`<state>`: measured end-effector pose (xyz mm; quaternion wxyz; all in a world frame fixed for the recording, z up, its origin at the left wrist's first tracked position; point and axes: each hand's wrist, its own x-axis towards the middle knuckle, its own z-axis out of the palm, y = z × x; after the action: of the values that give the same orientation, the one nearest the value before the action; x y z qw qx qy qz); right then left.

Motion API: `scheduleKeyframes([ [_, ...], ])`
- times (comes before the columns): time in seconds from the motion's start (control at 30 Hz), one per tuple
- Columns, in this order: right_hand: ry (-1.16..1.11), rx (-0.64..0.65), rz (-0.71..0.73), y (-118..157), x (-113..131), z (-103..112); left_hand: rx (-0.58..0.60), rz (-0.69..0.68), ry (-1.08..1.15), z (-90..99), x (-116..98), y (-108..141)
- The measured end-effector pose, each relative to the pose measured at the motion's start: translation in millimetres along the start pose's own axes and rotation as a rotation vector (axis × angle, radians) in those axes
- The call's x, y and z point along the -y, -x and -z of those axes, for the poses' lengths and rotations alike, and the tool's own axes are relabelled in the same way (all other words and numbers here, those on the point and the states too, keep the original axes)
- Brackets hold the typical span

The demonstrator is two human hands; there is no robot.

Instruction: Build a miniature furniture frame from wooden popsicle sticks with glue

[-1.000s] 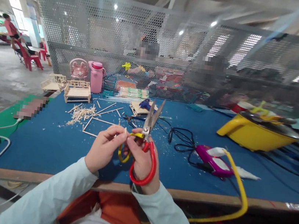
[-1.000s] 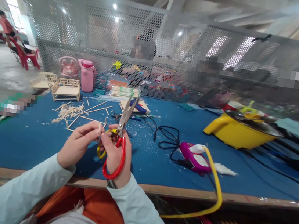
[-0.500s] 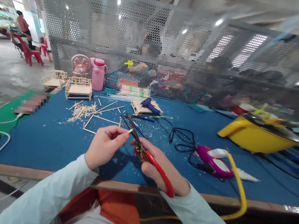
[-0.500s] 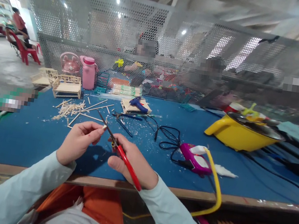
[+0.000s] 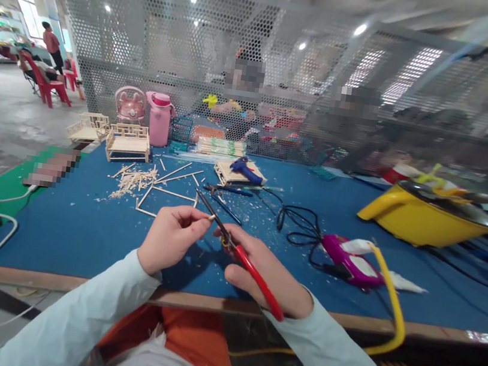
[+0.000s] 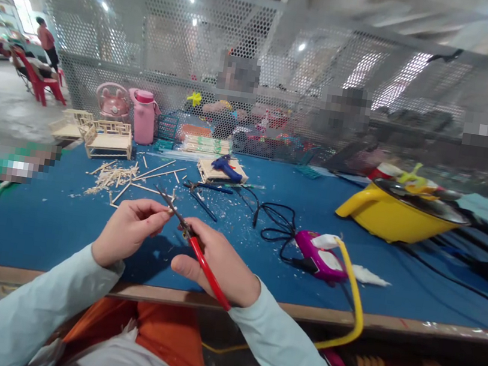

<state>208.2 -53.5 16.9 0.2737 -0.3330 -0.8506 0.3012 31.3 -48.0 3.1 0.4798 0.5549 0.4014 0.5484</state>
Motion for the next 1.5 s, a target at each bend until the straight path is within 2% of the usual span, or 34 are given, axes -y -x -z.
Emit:
scheduleKeyframes([
  [0.37, 0.026, 0.018, 0.045, 2, -4, -2, 0.061, -0.056, -0.050, 2.1, 4, 1],
  [0.53, 0.127, -0.086, -0.047, -1, 0, -8, 0.075, -0.064, -0.028, 1.9, 4, 1],
  [0.83, 0.142, -0.254, -0.045, 0, -11, -23, 0.040, -0.025, -0.031, -0.3, 4, 2],
  [0.9, 0.131, -0.277, -0.061, -3, -10, -24, 0.045, 0.006, 0.023, 0.5, 5, 0],
  [1.0, 0.121, -0.346, -0.133, -8, -11, -18, 0.066, 0.106, 0.224, 2.0, 6, -2],
  [1.1, 0.094, -0.477, -0.232, -7, -18, -3, 0.096, 0.192, 0.433, 2.1, 5, -2],
  [1.17, 0.101, -0.508, -0.310, 1, -24, 9, 0.112, 0.232, 0.505, 1.1, 3, -2],
  [1.3, 0.364, -0.423, -0.539, 23, -31, 25, 0.090, 0.302, 0.500, 0.9, -1, 1],
  [1.37, 0.557, -0.341, -0.609, 29, -35, 27, 0.063, 0.280, 0.419, 6.4, 0, 3],
  [1.43, 0.734, -0.253, -0.615, 30, -39, 24, 0.010, 0.200, 0.262, 18.6, 2, 6],
  [1.5, 0.883, -0.168, -0.612, 29, -40, 20, -0.067, 0.132, 0.012, 36.1, 6, 9],
])
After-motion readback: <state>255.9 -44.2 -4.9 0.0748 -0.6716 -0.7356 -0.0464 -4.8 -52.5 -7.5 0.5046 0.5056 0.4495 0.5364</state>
